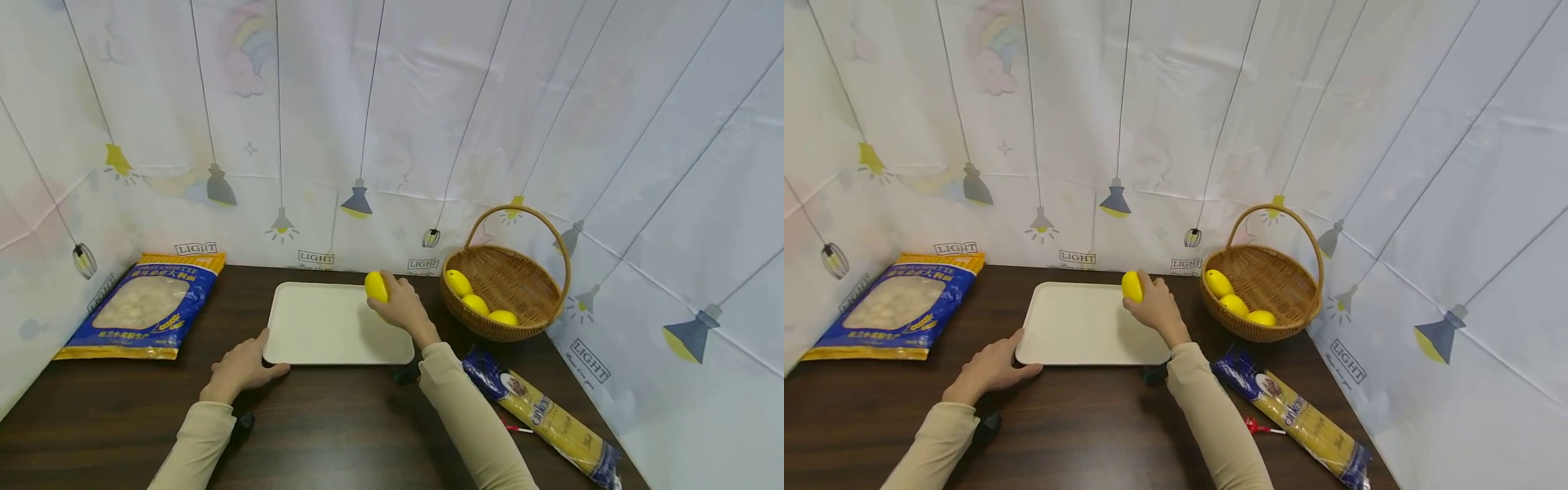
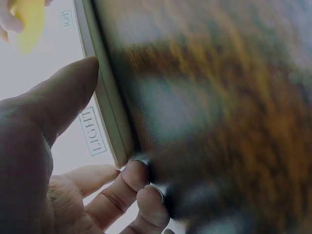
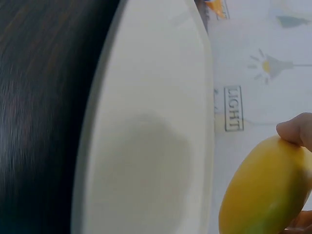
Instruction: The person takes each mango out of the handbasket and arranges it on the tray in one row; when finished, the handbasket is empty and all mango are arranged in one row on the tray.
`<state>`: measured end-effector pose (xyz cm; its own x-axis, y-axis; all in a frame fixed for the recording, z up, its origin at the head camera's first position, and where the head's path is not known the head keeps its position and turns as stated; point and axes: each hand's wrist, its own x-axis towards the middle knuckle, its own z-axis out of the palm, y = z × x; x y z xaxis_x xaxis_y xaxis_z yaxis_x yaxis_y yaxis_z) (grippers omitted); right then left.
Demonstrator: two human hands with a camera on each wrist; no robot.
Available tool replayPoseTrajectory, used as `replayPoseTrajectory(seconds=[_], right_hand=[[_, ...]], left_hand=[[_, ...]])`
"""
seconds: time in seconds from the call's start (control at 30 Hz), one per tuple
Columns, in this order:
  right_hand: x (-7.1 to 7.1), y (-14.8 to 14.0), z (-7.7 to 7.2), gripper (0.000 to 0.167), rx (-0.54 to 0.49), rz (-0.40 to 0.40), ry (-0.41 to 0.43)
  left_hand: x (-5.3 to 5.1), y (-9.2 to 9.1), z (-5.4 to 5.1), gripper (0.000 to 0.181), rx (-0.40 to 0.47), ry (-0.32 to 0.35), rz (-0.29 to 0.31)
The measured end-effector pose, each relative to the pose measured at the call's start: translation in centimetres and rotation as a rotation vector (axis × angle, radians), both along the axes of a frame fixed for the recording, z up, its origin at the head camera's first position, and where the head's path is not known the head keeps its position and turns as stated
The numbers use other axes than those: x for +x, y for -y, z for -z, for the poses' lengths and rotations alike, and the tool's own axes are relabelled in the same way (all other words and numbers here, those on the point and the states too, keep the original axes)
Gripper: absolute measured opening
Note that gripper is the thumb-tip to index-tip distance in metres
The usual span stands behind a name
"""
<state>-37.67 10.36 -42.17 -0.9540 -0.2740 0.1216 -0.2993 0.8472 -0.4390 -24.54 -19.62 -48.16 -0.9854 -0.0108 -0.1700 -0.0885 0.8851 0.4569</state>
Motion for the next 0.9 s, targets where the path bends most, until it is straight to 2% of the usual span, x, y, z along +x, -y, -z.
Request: replayPoseTrajectory(seconds=[0.27, 0.47, 0.63, 0.9], right_hand=[[0.0, 3.9, 1.8, 0.074, 0.011, -0.049, 0.067], [-0.1, 6.8, 2.9, 0.076, 0.021, -0.054, 0.134], [0.0, 9.7, 3.4, 0.073, 0.019, -0.043, 0.185], [0.9, 14.0, 3.8, 0.075, -0.016, -0.044, 0.193]], left_hand=[[-0.1, -0.1, 0.0, 0.099, -0.001, 0.002, -0.007], [-0.1, -0.1, 0.0, 0.098, -0.001, 0.009, -0.011], [-0.2, 0.0, 0.0, 0.097, -0.001, 0.007, -0.017], [-0.2, 0.2, 0.3, 0.094, 0.022, -0.024, -0.021]])
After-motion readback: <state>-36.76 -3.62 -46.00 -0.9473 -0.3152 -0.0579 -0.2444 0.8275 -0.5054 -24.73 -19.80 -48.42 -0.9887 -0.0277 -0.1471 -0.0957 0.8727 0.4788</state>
